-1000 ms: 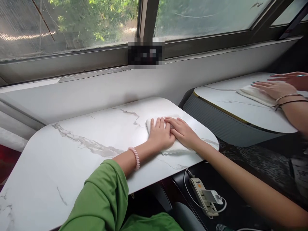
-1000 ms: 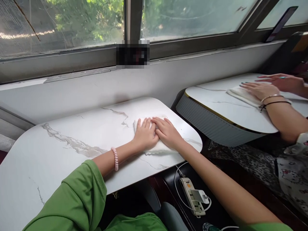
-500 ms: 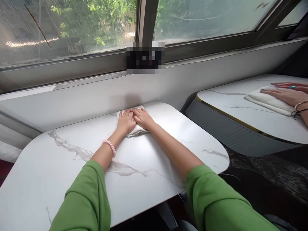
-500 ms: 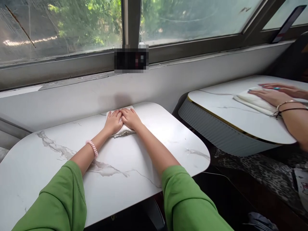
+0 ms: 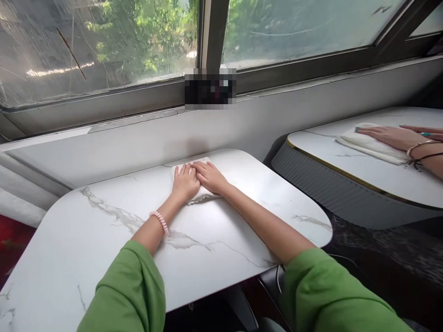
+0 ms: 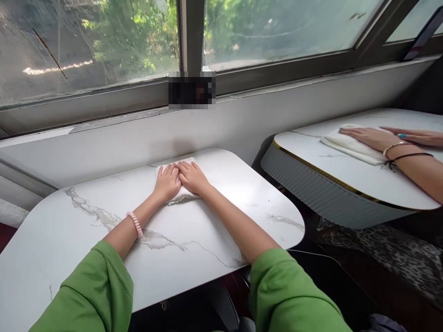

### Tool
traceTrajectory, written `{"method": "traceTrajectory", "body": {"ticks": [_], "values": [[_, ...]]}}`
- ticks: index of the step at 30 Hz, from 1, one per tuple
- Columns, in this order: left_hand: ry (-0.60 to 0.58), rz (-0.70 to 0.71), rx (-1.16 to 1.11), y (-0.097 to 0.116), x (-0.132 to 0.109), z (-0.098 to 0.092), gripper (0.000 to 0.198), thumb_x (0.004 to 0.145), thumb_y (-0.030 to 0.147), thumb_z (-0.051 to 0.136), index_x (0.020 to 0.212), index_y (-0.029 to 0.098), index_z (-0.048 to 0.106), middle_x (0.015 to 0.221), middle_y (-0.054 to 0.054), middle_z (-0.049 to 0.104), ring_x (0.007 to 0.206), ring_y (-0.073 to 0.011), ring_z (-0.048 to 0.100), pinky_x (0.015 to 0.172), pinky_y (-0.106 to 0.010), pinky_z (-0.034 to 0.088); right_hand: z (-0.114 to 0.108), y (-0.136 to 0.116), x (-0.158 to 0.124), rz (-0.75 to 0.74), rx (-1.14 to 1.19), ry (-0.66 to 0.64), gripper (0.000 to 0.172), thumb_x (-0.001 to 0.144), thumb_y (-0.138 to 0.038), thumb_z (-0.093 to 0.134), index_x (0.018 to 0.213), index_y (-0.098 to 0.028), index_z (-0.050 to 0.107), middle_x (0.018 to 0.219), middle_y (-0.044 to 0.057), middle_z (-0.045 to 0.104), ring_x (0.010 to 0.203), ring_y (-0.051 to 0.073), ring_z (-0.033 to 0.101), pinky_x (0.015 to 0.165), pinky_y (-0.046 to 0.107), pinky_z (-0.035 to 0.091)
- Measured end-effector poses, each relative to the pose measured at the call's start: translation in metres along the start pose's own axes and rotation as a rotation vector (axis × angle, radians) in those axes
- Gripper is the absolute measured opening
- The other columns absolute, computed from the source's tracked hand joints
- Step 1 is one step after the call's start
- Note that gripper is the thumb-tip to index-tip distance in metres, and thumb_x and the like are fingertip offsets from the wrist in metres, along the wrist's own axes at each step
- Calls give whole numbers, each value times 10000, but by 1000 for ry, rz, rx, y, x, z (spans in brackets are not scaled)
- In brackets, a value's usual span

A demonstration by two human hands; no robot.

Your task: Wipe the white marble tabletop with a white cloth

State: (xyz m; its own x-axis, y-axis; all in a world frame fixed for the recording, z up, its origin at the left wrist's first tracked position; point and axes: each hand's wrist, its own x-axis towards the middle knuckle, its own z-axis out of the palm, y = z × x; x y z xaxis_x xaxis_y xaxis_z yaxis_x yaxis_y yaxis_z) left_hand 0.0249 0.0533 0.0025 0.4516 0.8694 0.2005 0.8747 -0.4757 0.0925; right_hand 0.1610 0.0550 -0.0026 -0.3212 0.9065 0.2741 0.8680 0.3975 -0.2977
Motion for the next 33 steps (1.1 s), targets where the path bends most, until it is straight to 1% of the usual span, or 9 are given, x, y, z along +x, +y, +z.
{"method": "traceTrajectory", "body": {"ticks": [6, 11, 14, 17, 20, 24, 28, 30, 33], "values": [[-52, 147, -29, 30, -58, -14, 520, 926, 319, 344, 1403, 112, 381, 1509, -118, 326, 1405, -239, 249, 1168, -476, 98, -4, -24, -75, 32, -98, 36, 508, 954, -272, 207, 1404, -132, 397, 1460, 129, 420, 1368, 241, 339, 1115, 489, 236], [-63, 180, -51, 57, -115, -25, 558, 930, 335, 335, 1429, 87, 342, 1516, -147, 298, 1415, -271, 217, 1169, -501, 88, -11, -52, -137, -15, -118, 78, 515, 957, -271, 200, 1427, -144, 368, 1454, 120, 430, 1372, 224, 334, 1123, 492, 245], [-73, 196, -57, 63, -144, -31, 567, 938, 336, 323, 1445, 83, 316, 1525, -153, 272, 1423, -285, 187, 1168, -518, 83, -14, -72, -160, -40, -111, 91, 520, 952, -256, 217, 1448, -154, 337, 1451, 117, 435, 1372, 220, 334, 1126, 495, 248], [-112, 196, -57, 59, -162, -38, 579, 940, 352, 328, 1453, 85, 298, 1533, -151, 245, 1429, -286, 162, 1167, -523, 91, -14, -89, -170, -46, -91, 94, 527, 949, -251, 225, 1460, -160, 317, 1449, 122, 437, 1374, 229, 329, 1117, 505, 261], [-153, 176, -53, 52, -169, -44, 573, 944, 349, 314, 1454, 88, 294, 1539, -148, 228, 1433, -278, 146, 1167, -522, 93, -13, -98, -166, -56, -77, 80, 522, 945, -250, 224, 1442, -153, 351, 1438, 127, 450, 1366, 237, 345, 1117, 512, 259], [-175, 106, -29, 42, -164, -46, 579, 939, 315, 296, 1453, 48, 278, 1532, -183, 229, 1431, -298, 140, 1161, -539, 67, -9, -99, -143, -109, -41, 31, 512, 936, -245, 230, 1404, -137, 408, 1427, 129, 465, 1351, 240, 368, 1122, 499, 251], [-185, -18, 0, 23, -139, -43, 580, 920, 269, 286, 1456, 47, 262, 1529, -182, 238, 1426, -300, 162, 1155, -548, 89, 2, -95, -104, -116, 6, 22, 512, 926, -222, 223, 1396, -158, 416, 1404, 120, 494, 1333, 240, 393, 1107, 488, 266], [-181, -42, 2, 8, -122, -39, 574, 912, 254, 283, 1457, 74, 270, 1532, -155, 251, 1427, -278, 175, 1159, -535, 93, 9, -92, -80, -78, 16, 34, 505, 923, -225, 226, 1376, -141, 434, 1401, 133, 494, 1329, 255, 394, 1098, 489, 264], [-124, -66, 17, -17, -95, -33, 557, 912, 257, 282, 1443, 94, 310, 1527, -121, 284, 1429, -253, 173, 1170, -497, 84, 18, -88, -41, -69, 27, 25, 496, 916, -231, 238, 1346, -107, 453, 1398, 149, 492, 1325, 267, 391, 1097, 478, 247]]}}
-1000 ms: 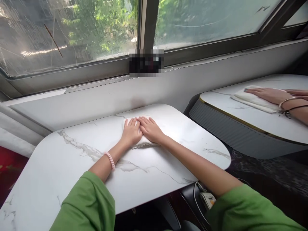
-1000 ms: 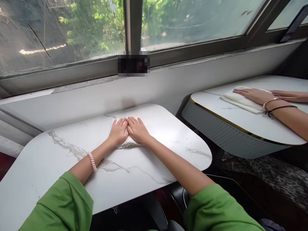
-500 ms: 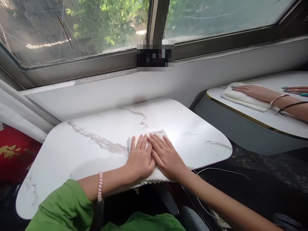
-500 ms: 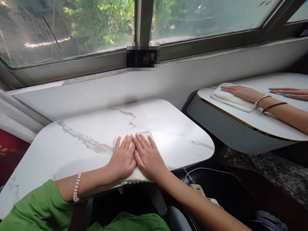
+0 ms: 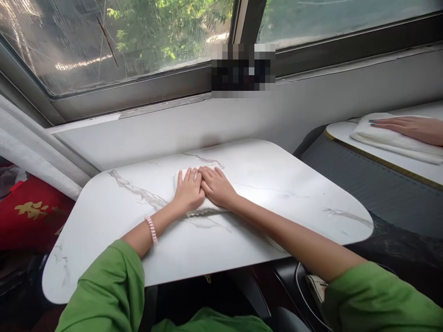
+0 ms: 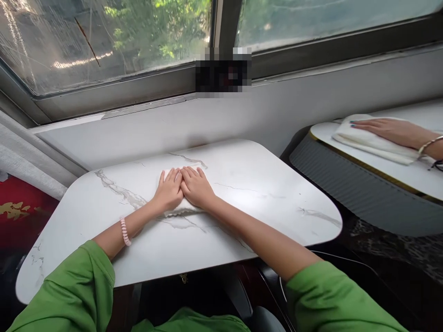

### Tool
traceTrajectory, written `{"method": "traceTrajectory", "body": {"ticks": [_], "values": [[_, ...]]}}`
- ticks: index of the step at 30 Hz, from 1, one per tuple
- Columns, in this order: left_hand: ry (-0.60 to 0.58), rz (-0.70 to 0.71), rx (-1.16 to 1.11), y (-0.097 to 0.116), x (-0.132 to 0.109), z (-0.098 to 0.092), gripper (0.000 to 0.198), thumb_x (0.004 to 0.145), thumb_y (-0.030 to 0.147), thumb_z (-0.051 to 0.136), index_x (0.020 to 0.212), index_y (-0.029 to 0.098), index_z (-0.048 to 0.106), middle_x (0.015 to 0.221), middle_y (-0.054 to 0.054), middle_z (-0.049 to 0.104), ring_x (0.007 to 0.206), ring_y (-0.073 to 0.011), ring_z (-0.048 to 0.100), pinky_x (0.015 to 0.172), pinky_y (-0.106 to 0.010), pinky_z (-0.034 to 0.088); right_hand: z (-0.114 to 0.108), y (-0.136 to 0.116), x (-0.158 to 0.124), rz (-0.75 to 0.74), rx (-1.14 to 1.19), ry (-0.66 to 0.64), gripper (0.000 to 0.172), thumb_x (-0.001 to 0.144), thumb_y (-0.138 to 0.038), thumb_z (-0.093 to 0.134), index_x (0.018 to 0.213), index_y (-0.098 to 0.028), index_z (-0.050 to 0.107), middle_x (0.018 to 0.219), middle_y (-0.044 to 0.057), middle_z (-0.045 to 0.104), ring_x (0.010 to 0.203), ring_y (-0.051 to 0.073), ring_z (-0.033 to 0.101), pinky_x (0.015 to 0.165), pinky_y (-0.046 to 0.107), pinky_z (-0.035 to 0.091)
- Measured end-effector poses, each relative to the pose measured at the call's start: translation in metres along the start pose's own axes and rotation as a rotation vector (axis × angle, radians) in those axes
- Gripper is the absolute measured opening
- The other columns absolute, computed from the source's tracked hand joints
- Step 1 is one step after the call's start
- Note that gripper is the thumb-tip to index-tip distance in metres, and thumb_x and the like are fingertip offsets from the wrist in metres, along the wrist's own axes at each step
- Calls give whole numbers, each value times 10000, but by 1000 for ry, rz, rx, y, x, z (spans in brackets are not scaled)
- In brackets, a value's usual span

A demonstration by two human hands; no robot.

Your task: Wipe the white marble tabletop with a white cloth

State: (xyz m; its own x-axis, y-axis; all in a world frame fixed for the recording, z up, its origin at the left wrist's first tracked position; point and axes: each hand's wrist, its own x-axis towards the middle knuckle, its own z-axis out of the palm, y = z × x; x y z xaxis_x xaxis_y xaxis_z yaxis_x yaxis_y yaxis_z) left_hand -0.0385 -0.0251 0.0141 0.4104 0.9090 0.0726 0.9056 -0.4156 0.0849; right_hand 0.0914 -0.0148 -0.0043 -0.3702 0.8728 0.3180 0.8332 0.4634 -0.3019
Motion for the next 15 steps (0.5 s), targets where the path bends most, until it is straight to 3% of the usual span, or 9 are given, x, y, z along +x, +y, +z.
{"method": "traceTrajectory", "body": {"ticks": [7, 15], "values": [[80, -59, 16, -48, 57, 4, 527, 938, 255, 250, 1443, 119, 314, 1514, -78, 325, 1414, -223, 221, 1171, -462, 100, 19, 12, 74, 11, -10, 8, 498, 909, -187, 226, 1352, -72, 423, 1408, 150, 478, 1316, 257, 386, 1094, 453, 229], [103, -50, 33, -66, 82, 4, 496, 951, 243, 242, 1429, 144, 332, 1498, -63, 357, 1396, -197, 260, 1166, -444, 111, 31, 22, 101, 24, 32, 56, 492, 907, -190, 233, 1340, -85, 442, 1382, 143, 506, 1279, 251, 420, 1091, 458, 226]]}}
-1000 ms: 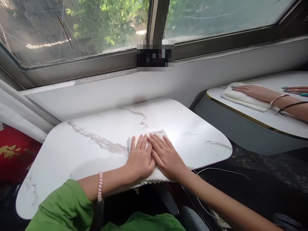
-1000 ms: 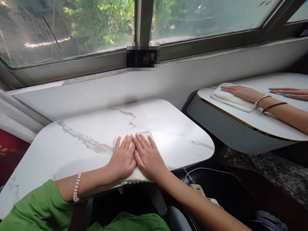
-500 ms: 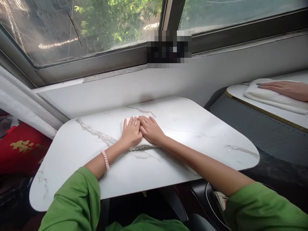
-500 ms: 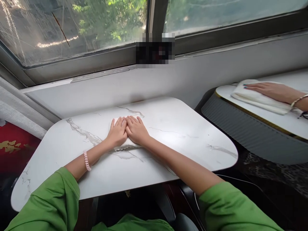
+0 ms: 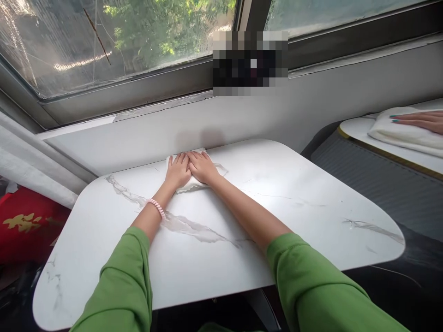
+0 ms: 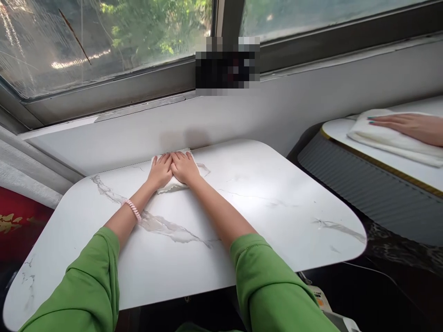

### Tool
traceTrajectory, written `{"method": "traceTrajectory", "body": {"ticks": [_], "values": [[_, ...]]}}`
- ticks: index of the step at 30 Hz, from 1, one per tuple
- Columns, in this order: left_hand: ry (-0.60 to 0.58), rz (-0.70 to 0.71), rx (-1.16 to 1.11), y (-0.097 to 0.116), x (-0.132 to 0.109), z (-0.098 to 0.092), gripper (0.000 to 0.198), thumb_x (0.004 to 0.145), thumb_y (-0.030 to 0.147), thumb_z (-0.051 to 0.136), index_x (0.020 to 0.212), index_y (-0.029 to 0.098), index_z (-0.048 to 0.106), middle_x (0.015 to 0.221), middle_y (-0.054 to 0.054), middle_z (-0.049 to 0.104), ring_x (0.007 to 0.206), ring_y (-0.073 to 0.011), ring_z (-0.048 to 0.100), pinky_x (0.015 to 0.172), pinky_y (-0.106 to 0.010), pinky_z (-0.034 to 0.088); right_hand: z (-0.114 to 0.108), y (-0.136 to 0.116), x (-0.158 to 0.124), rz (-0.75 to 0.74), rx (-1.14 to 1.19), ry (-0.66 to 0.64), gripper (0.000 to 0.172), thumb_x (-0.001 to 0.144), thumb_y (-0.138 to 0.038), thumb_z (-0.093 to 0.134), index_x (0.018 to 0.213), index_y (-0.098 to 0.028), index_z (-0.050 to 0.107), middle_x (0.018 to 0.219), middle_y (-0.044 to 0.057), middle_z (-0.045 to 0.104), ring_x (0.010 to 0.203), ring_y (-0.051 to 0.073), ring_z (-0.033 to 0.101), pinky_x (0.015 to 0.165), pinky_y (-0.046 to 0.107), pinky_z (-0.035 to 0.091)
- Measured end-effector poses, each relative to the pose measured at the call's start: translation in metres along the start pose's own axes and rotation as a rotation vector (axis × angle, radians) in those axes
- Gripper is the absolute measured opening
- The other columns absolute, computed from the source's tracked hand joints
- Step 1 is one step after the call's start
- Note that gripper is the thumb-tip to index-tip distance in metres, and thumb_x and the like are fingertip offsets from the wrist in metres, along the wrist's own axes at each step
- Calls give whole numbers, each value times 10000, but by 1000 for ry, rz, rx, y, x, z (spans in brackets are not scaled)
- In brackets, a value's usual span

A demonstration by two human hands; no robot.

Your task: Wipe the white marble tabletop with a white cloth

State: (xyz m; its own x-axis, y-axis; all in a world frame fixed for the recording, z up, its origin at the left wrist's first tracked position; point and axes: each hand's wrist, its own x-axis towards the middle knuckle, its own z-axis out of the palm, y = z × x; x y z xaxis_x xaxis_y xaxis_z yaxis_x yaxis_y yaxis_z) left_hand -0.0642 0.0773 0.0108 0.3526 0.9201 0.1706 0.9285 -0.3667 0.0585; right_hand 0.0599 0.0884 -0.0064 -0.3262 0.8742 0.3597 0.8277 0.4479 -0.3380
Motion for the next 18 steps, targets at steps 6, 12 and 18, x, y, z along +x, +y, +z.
{"method": "traceTrajectory", "body": {"ticks": [6, 12, 18], "values": [[12, -5, -6, 1, -4, 0, 508, 946, 247, 248, 1438, 142, 322, 1507, -70, 341, 1400, -196, 261, 1167, -440, 108, -6, -4, -5, 60, 3, -53, 532, 920, -199, 238, 1413, -25, 338, 1469, 151, 398, 1357, 221, 331, 1128, 420, 183], [-7, 6, -1, 10, -27, -3, 515, 936, 245, 267, 1431, 121, 338, 1512, -88, 325, 1409, -216, 248, 1170, -467, 117, -16, -18, -30, 70, -4, -71, 514, 916, -193, 263, 1390, -48, 398, 1456, 128, 425, 1361, 201, 324, 1141, 402, 162], [-4, 73, 4, 25, -81, -9, 512, 931, 249, 278, 1419, 116, 359, 1505, -102, 336, 1406, -232, 260, 1169, -483, 122, -28, -46, -83, 94, 16, -65, 518, 918, -222, 279, 1385, -45, 418, 1470, 129, 405, 1383, 214, 290, 1156, 403, 140]]}}
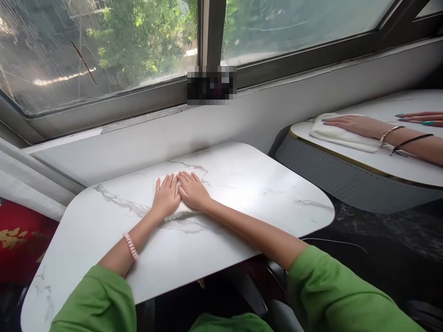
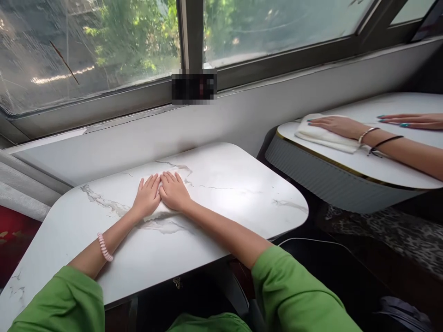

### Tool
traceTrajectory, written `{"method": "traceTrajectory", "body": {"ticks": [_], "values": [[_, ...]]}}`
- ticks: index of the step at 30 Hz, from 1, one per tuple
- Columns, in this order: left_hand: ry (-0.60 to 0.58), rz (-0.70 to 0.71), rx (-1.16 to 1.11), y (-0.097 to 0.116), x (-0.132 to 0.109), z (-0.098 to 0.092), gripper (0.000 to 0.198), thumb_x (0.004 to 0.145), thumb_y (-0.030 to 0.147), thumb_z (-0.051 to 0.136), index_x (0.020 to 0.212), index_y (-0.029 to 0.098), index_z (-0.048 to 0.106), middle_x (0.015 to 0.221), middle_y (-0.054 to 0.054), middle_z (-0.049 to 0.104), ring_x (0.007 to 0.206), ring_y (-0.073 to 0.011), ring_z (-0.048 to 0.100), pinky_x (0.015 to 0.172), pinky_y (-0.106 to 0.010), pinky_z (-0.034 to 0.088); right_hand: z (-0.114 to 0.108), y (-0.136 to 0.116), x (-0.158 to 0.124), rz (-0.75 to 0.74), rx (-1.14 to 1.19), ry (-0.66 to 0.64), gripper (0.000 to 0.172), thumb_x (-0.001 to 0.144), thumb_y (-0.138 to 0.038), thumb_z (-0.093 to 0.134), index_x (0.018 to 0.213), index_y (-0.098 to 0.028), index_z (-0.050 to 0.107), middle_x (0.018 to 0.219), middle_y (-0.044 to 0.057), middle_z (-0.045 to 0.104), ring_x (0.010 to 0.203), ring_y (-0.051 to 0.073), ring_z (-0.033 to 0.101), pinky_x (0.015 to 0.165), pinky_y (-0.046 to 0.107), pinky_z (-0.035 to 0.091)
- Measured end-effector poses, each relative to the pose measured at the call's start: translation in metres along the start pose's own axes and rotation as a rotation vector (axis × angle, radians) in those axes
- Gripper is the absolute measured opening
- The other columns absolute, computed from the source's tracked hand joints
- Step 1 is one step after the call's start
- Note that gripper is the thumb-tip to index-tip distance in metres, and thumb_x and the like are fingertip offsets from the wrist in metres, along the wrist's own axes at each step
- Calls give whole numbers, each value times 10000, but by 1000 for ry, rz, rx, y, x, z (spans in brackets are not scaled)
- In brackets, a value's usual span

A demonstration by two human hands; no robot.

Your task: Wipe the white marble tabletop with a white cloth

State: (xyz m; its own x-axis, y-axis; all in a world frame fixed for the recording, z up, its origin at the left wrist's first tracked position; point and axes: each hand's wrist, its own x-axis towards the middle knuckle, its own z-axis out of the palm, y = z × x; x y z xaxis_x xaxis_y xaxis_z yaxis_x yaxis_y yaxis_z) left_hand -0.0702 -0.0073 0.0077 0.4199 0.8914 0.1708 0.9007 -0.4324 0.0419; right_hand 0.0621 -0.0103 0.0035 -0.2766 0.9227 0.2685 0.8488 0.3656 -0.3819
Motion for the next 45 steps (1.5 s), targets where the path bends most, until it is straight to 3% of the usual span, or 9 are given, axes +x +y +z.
{"method": "traceTrajectory", "body": {"ticks": [7, 13, 19, 24, 27, 30, 39, 42, 45], "values": [[23, 50, -9, 22, -78, -11, 542, 937, 289, 282, 1431, 71, 323, 1508, -132, 319, 1411, -267, 237, 1161, -526, 149, -12, -30, -69, -45, 169, -66, 542, 900, -236, 309, 1398, -43, 396, 1482, 125, 386, 1401, 198, 258, 1177, 408, 96], [68, 108, 17, 27, -132, -18, 540, 962, 299, 272, 1446, 61, 289, 1517, -143, 293, 1418, -278, 211, 1149, -539, 178, -12, -49, -105, -52, 428, -82, 591, 823, -234, 407, 1404, -125, 394, 1465, 96, 418, 1396, 200, 277, 1173, 464, 111], [69, 107, 33, 22, -151, -21, 528, 972, 310, 277, 1463, 114, 276, 1523, -130, 286, 1420, -276, 208, 1148, -538, 180, -16, -62, -108, -43, 513, -192, 626, 761, -191, 411, 1386, -165, 429, 1490, 71, 380, 1414, 196, 232, 1168, 489, 62], [12, 30, 9, 18, -155, -25, 577, 967, 313, 276, 1485, 74, 188, 1536, -141, 239, 1429, -267, 173, 1159, -534, 159, -18, -67, -95, -201, 301, -286, 640, 833, -236, 372, 1451, -79, 319, 1514, 124, 320, 1414, 225, 227, 1157, 480, 123], [-19, -34, -19, 8, -152, -27, 570, 966, 299, 262, 1482, 68, 194, 1538, -130, 241, 1432, -247, 167, 1172, -506, 135, -9, -69, -83, -304, 156, -260, 607, 908, -304, 315, 1458, -47, 298, 1508, 141, 325, 1407, 234, 246, 1148, 462, 167], [-38, -100, -45, -16, -137, -26, 539, 954, 263, 253, 1465, 92, 261, 1528, -108, 282, 1426, -224, 198, 1179, -477, 114, 8, -73, -59, -311, 79, -231, 583, 938, -309, 274, 1455, -42, 309, 1507, 128, 330, 1404, 212, 258, 1157, 415, 158], [35, -222, -68, -135, -38, -13, 483, 917, 195, 290, 1379, 125, 413, 1466, -87, 408, 1365, -179, 327, 1166, -417, 142, 72, -93, 81, -279, -89, -110, 553, 920, -223, 280, 1420, 0, 358, 1489, 153, 366, 1387, 238, 285, 1142, 377, 162], [50, -207, -55, -156, -14, -9, 473, 913, 183, 293, 1361, 126, 431, 1445, -99, 435, 1341, -189, 360, 1151, -437, 172, 83, -90, 112, -277, -104, -86, 545, 916, -210, 276, 1410, 0, 370, 1472, 152, 395, 1371, 238, 312, 1135, 381, 179], [59, -189, -53, -164, -3, -4, 467, 915, 182, 291, 1358, 140, 434, 1439, -96, 442, 1333, -190, 369, 1145, -439, 182, 90, -84, 124, -270, -104, -59, 546, 918, -214, 266, 1408, 7, 368, 1467, 159, 401, 1366, 241, 317, 1131, 390, 184]]}}
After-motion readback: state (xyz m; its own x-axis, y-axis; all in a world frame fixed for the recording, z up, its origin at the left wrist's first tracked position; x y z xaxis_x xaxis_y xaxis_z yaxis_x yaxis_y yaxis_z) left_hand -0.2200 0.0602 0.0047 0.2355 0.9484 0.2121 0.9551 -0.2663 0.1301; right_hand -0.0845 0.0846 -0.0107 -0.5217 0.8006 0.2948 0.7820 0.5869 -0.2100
